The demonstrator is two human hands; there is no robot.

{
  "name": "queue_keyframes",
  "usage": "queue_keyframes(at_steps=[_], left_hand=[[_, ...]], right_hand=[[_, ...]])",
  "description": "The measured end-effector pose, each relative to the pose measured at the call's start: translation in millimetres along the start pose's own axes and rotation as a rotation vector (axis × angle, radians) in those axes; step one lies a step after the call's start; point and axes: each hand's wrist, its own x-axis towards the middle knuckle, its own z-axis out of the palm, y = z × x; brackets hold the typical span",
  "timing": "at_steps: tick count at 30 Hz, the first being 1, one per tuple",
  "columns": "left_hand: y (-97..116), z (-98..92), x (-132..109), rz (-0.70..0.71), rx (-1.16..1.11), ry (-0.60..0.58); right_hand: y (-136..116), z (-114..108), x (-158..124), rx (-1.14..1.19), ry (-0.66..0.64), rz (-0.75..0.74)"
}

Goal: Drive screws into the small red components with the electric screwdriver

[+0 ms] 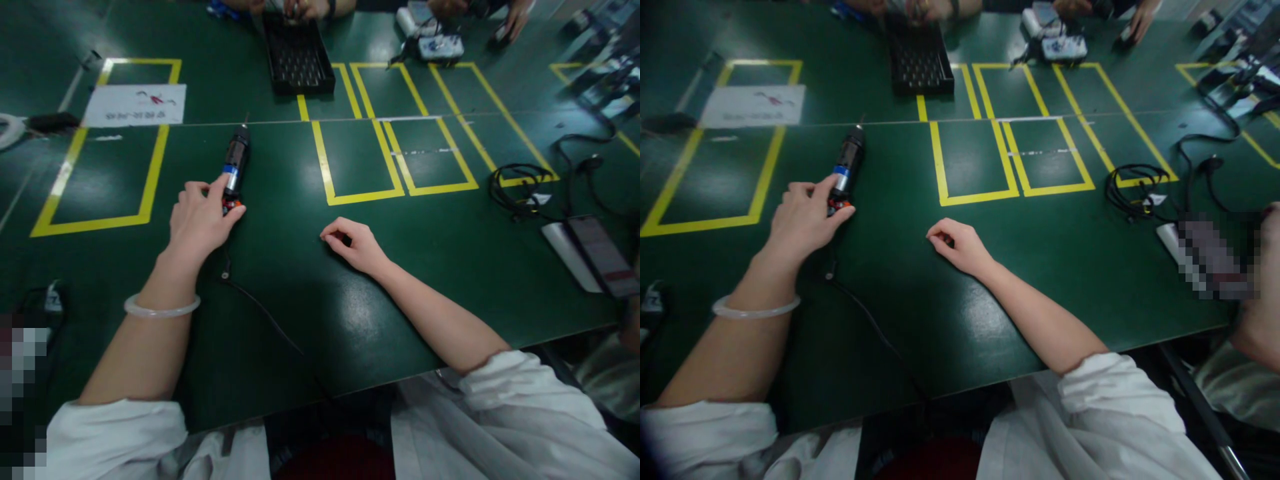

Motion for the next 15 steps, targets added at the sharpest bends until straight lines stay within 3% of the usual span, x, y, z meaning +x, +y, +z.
queue_keyframes(at_steps=[4, 10, 13, 15], left_hand=[[-45, -6.9, 8, -0.173, -0.018, 0.025], [-103, -0.8, 10, -0.432, 0.015, 0.104], [-117, -0.8, 6, -0.516, -0.013, 0.168], [-116, -5.5, 4, -0.517, -0.082, 0.173]], right_hand=[[0, 0, 1, 0.003, -0.003, 0.014], [-1, -1, 1, 0.006, -0.02, 0.034], [-2, -1, 1, 0.02, -0.026, 0.035], [-2, -1, 1, 0.023, -0.027, 0.035]])
